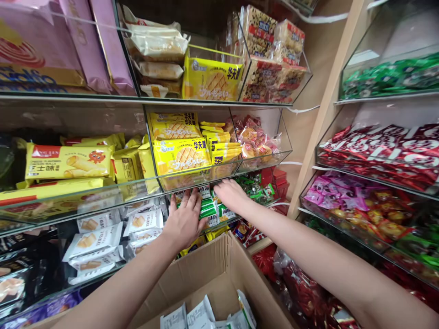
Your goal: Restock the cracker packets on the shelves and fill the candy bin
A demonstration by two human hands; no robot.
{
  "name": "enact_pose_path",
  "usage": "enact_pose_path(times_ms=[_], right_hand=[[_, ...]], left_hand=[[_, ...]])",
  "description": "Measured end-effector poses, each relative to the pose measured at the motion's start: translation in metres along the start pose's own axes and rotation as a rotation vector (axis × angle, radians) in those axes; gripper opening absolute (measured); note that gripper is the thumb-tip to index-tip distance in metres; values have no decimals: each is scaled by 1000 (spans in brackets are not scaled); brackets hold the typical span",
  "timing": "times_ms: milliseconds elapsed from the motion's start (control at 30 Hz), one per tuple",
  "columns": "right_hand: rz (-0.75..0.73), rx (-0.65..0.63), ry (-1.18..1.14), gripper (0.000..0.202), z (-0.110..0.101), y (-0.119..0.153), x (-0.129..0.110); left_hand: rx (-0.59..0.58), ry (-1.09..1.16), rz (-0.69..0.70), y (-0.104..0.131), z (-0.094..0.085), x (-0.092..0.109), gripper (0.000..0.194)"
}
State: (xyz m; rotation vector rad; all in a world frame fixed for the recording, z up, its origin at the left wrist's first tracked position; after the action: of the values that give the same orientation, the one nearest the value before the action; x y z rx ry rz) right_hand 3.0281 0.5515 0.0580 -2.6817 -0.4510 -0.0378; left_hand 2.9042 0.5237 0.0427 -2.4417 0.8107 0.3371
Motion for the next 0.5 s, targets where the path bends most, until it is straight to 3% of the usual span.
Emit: enact_pose_path(times_ms=[333,500], right_hand=[[64,-45,-28,24,9,7,20],[21,74,-82,25,2,28,19]], left_hand=[[-6,16,12,4,-9,0,50],[-26,55,107,15,-33,0,35]])
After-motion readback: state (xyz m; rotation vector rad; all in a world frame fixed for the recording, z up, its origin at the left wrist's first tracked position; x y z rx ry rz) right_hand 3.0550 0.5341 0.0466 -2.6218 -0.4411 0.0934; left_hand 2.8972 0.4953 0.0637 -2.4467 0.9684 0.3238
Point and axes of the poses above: each hand's wrist, its own y-axis away from the middle knuckle, its own z-axis out of the palm, x = y × z, the point moved 6 cm from there along -y, towards the middle knuckle, and after that the axes turned 5 degrees about -y, right-handed, at the moved point
